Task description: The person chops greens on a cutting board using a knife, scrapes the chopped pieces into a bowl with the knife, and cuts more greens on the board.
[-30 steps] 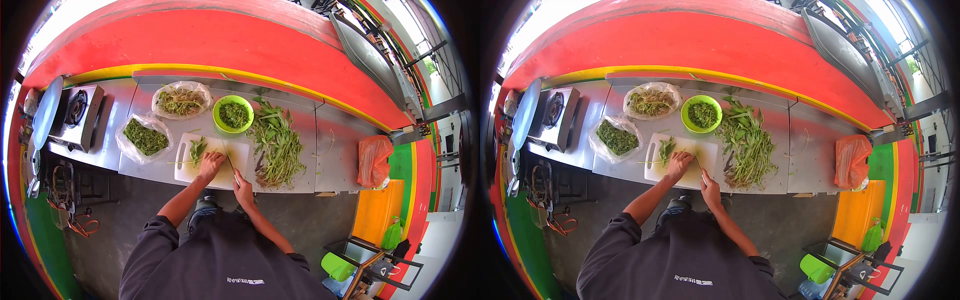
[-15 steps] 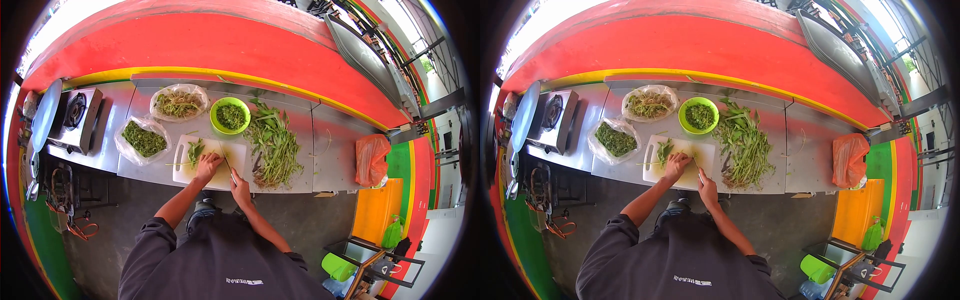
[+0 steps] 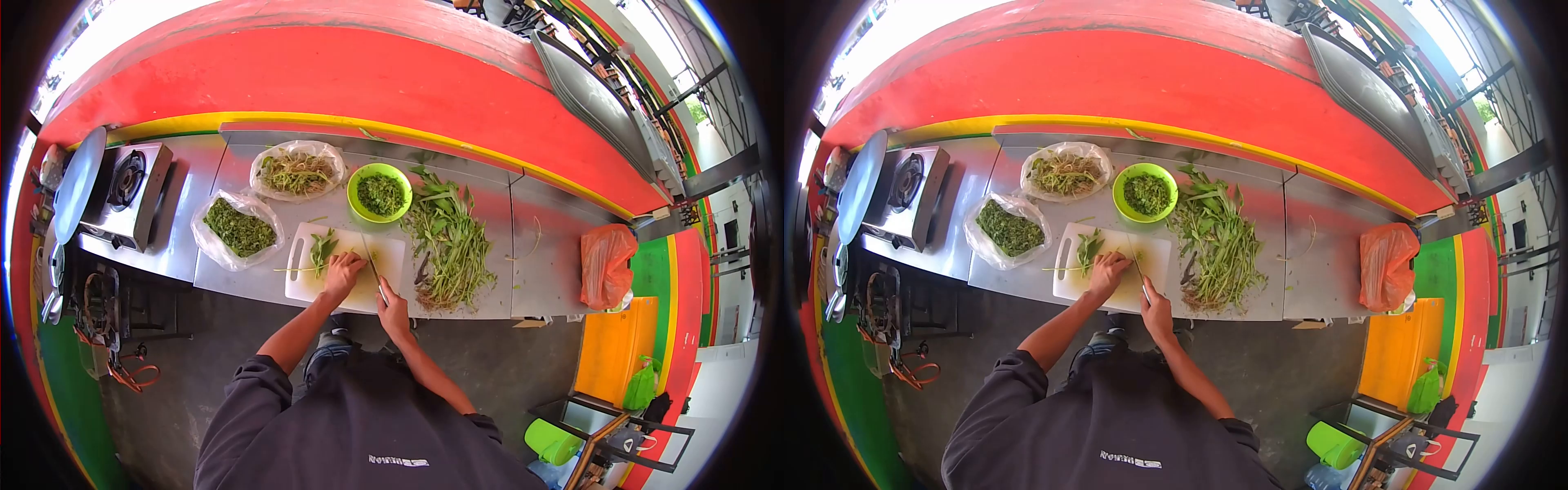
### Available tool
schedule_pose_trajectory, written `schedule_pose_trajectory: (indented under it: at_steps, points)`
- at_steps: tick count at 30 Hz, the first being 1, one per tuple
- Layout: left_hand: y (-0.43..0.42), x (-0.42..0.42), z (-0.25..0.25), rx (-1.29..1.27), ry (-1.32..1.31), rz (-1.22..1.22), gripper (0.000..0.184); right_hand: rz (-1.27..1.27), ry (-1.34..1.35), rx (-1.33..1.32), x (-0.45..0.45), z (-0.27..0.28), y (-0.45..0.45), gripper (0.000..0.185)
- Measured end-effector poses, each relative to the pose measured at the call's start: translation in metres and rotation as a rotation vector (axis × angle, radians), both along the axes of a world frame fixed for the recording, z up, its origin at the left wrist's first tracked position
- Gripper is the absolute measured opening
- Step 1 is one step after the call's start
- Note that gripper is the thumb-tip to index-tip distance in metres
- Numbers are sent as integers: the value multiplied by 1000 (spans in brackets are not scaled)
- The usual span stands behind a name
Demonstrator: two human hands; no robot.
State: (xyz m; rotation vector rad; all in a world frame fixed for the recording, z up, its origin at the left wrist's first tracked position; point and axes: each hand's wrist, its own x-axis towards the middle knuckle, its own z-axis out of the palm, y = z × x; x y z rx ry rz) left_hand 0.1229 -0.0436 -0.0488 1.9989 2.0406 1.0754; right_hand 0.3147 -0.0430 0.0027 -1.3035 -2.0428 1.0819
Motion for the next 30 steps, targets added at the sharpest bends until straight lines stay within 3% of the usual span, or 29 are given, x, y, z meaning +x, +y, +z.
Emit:
schedule_pose_trajectory:
  at_steps: [7, 10, 19, 30]
  points:
    - [-1, 0, -3, 5, -18, 12, 25, -1, 33, 76, 1, -8, -5, 45]
    - [-1, 0, 2, -2, -7, -16, 23, -5, -48, -19, -4, -7, 0, 46]
    - [-2, -3, -10, -28, -89, -8, 17, -39, 36, 14, 10, 4, -17, 44]
    - [1, -6, -6, -71, 16, -72, 24, -38, -53, -20, 2, 2, -15, 44]
